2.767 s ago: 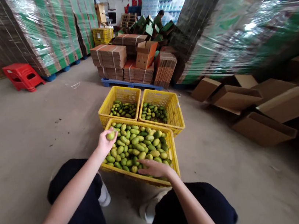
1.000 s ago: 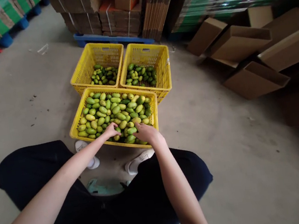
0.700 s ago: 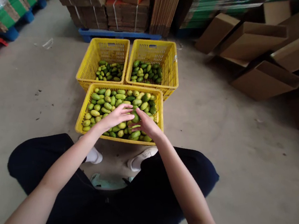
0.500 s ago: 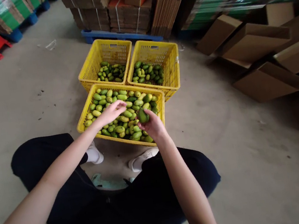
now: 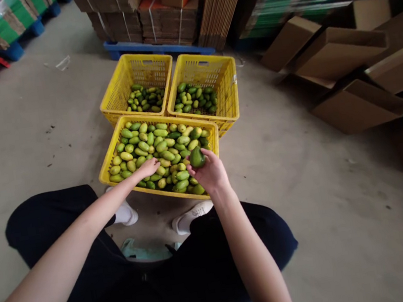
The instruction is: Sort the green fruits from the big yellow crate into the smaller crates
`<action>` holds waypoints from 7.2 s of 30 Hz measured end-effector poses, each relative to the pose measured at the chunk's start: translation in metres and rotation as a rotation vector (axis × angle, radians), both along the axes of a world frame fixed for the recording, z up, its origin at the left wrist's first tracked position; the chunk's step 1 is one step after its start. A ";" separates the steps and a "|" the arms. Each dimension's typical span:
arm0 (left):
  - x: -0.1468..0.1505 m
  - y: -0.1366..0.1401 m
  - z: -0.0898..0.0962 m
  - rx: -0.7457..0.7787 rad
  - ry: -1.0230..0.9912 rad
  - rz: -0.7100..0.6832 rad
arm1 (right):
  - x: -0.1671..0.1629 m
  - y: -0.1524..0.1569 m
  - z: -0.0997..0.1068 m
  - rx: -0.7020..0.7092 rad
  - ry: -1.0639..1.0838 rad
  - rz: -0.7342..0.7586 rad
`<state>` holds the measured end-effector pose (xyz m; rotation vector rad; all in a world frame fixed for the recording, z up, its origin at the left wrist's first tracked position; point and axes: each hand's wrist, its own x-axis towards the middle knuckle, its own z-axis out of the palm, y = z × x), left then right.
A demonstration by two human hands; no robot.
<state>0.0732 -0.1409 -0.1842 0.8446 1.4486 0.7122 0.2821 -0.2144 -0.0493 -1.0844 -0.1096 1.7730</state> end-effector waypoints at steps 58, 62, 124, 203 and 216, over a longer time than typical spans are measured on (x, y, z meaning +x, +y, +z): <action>0.042 0.036 0.206 0.811 -0.706 0.013 | -0.052 0.064 0.074 1.085 -0.805 -0.467; 0.037 0.035 0.210 0.809 -0.663 0.009 | -0.053 0.061 0.079 1.066 -0.794 -0.454; 0.016 0.035 0.229 0.230 -0.912 0.145 | -0.086 0.079 0.068 0.577 -0.349 -0.534; 0.025 0.030 0.226 0.056 -1.017 0.098 | -0.073 0.080 0.063 0.236 0.268 -0.335; 0.024 0.030 0.225 -0.027 -1.015 -0.041 | -0.076 0.081 0.062 0.218 0.287 -0.349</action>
